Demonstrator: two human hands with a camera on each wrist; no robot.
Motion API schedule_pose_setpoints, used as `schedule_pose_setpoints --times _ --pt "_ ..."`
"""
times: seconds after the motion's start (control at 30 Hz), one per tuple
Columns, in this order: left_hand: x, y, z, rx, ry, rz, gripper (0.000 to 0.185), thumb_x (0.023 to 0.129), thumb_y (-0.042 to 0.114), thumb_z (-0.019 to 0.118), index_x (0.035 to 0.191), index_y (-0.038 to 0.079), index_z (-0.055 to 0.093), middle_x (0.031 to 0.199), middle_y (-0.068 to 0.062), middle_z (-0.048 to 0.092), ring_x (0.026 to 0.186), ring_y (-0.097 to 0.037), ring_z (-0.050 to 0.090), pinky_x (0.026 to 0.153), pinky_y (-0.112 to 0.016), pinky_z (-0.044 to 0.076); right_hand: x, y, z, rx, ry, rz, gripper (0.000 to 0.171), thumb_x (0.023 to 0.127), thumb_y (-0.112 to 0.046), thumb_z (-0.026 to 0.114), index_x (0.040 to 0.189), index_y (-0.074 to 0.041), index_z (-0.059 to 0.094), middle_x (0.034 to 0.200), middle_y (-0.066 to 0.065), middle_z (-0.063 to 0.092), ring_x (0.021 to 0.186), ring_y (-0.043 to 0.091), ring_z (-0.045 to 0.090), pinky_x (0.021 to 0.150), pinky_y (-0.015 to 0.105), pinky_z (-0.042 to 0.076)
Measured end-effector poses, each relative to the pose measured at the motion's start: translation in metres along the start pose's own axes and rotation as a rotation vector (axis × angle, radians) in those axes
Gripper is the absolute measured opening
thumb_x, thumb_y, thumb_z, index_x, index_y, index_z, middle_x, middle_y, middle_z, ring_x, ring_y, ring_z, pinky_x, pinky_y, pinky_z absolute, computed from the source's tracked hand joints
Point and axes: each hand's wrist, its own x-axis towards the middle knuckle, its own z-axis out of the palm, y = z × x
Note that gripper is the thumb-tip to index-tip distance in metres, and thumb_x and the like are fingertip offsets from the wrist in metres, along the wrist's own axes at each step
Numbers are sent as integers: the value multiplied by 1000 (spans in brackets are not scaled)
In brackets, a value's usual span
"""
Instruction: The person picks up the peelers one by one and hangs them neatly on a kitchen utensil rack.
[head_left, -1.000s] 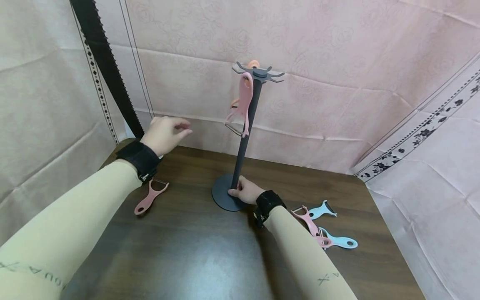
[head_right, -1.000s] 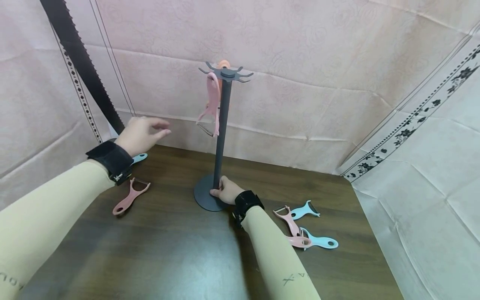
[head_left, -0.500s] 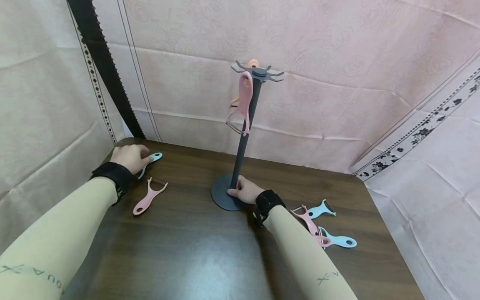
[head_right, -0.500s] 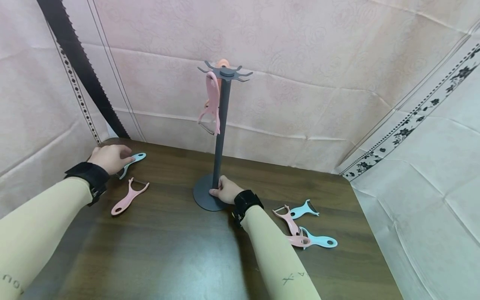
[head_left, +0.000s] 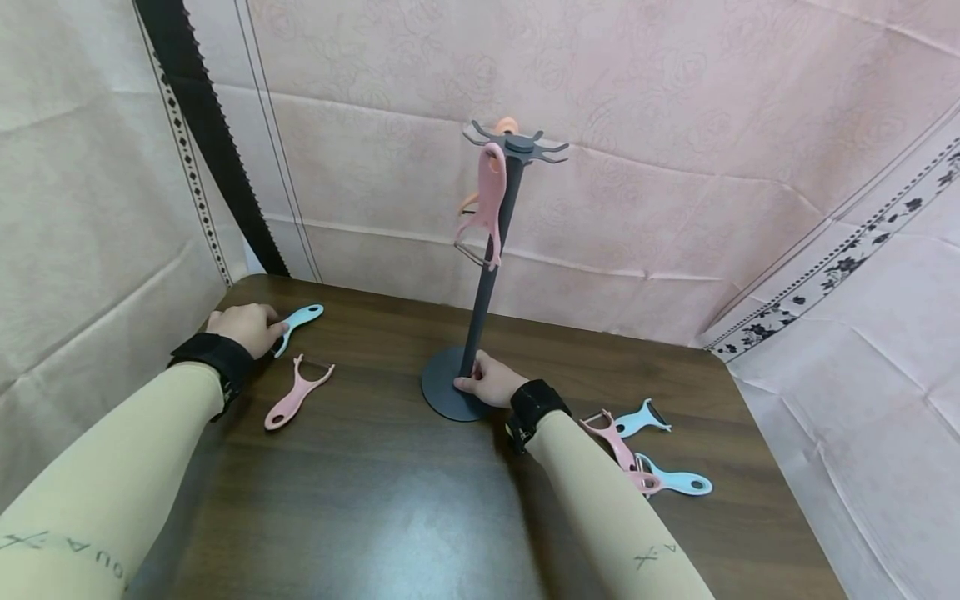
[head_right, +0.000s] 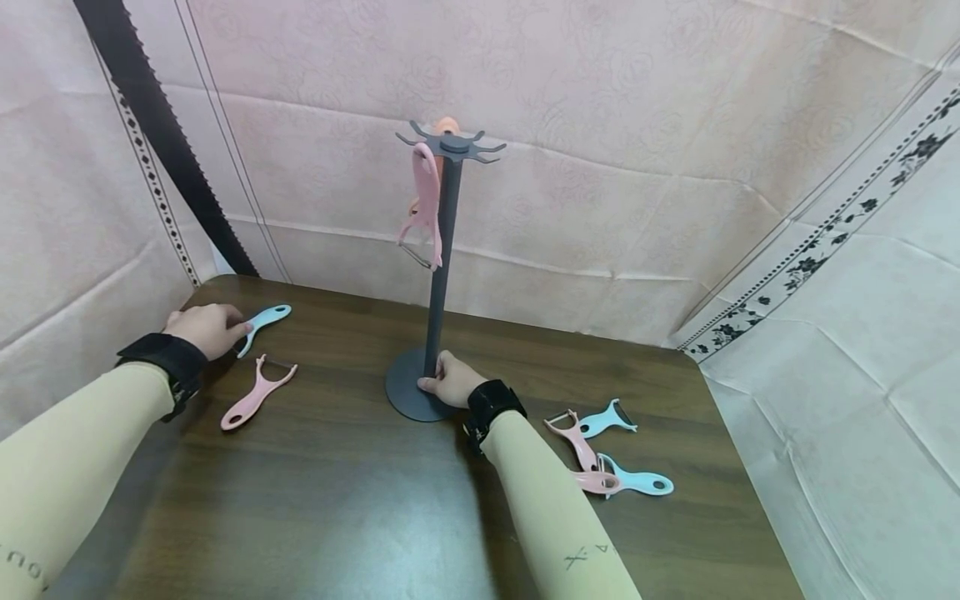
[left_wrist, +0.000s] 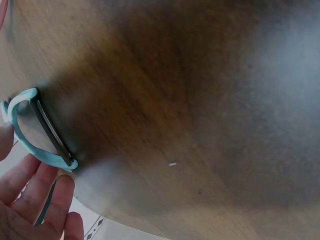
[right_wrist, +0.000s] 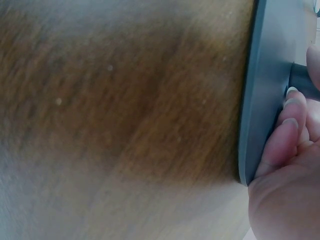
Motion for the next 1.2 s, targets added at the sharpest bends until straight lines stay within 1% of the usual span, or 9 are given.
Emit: schedule_pose_setpoints --times 0.17,0.33,0.53,0.83,0.97,1.2 --pt "3 0 4 3 5 9 40 96 30 56 113 -6 63 112 -28 62 96 -47 57 79 -59 32 -1 0 0 11 3 5 26 95 -33 63 99 -12 48 85 3 50 82 20 51 69 30 37" --pt "4 -1 6 -4 -5 12 41 95 31 57 112 -6 63 111 -28 63 95 -45 57 79 -60 31 -1 0 0 15 0 10 27 95 -34 63 99 -12 48 85 3 50 82 21 51 68 30 37" --pt "5 -1 6 -15 -17 15 41 95 31 59 113 -5 63 111 -27 63 94 -44 57 78 -58 31 -1 0 -1 4 -2 14 28 94 -35 63 99 -12 47 86 4 50 82 21 51 68 30 37" --pt "7 0 4 -21 -49 16 42 93 31 62 113 -6 63 112 -28 62 95 -45 57 79 -59 31 -2 -1 -1 12 -5 21 28 95 -35 62 99 -12 48 86 4 51 82 22 51 68 31 36" --pt "5 4 2 -29 -50 13 41 91 31 65 110 -6 64 109 -26 64 93 -43 58 79 -58 31 -3 -2 -1 17 -8 22 27 95 -34 63 100 -12 48 87 4 52 83 21 52 68 31 37" --pt "7 3 2 -53 -49 22 37 89 31 68 101 -3 67 92 -16 67 86 -36 58 79 -59 30 -4 -3 -1 8 1 11 27 95 -33 63 99 -11 48 85 4 51 80 21 51 67 30 37"
